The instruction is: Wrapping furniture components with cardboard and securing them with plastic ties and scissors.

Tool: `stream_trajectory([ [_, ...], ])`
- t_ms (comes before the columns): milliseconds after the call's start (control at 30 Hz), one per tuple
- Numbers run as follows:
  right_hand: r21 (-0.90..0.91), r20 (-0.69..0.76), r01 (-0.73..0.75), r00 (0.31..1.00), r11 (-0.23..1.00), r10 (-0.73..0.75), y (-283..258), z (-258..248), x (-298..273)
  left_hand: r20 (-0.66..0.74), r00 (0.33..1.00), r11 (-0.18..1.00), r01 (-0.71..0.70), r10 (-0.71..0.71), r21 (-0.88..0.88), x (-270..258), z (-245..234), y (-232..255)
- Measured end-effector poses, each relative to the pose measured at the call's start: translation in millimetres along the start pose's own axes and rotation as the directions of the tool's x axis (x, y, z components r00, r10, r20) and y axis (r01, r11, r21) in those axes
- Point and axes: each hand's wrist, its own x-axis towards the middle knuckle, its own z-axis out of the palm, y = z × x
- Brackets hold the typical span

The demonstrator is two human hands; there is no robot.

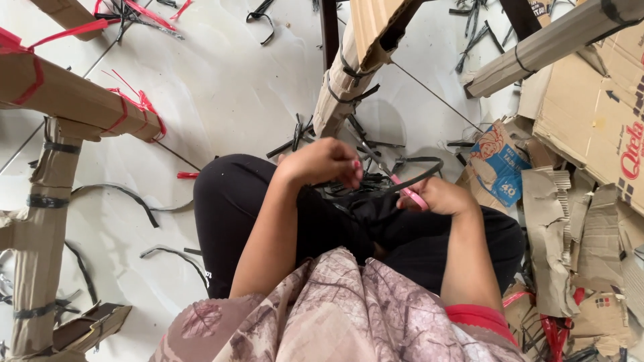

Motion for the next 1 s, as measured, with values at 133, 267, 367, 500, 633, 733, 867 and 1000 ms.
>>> stream_trajectory([
  [133, -0.214, -0.146, -0.264, 0.961, 0.940, 0.236, 44, -8, -3, -0.068, 0.998, 0.997, -0.009, 0.014, 0.071, -1, 0, 0],
  [267, -0.167, -0.451, -0.443, 0.829, 0.881, 0.332, 82, -22, 2, -0.660, 0.735, 0.773, 0.325, 0.156, 0.545, 12, -22, -56],
  [367, -0.087, -0.421, -0.454, 0.824, 0.887, 0.380, 54, -31, 14, -0.680, 0.725, 0.727, 0.409, 0.107, 0.551, 12, -11, -41],
  [500, -0.202, -0.382, -0.521, 0.822, 0.829, 0.423, 80, -31, 48, -0.566, 0.803, 0.684, 0.307, 0.187, 0.662, 22, 23, -38],
  [633, -0.169, -0.378, -0.575, 0.788, 0.800, 0.486, 163, -13, 103, -0.069, 0.993, 0.818, 0.117, -0.094, 0.563, 42, 58, -40],
  [733, -0.234, -0.462, -0.622, 0.747, 0.747, 0.478, 167, -1, 122, 0.163, 0.978, 0.828, 0.018, -0.132, 0.561, 73, 90, -76],
  [867, -0.206, -0.494, -0.572, 0.761, 0.794, 0.420, 77, 10, 115, 0.314, 0.911, 0.756, -0.005, -0.267, 0.655, 94, 112, -105],
  [1000, -0.583, -0.593, -0.366, 0.802, 0.726, -0.071, 76, 32, 135, 0.327, 0.876, 0.757, 0.064, -0.355, 0.651, 100, 115, -114],
])
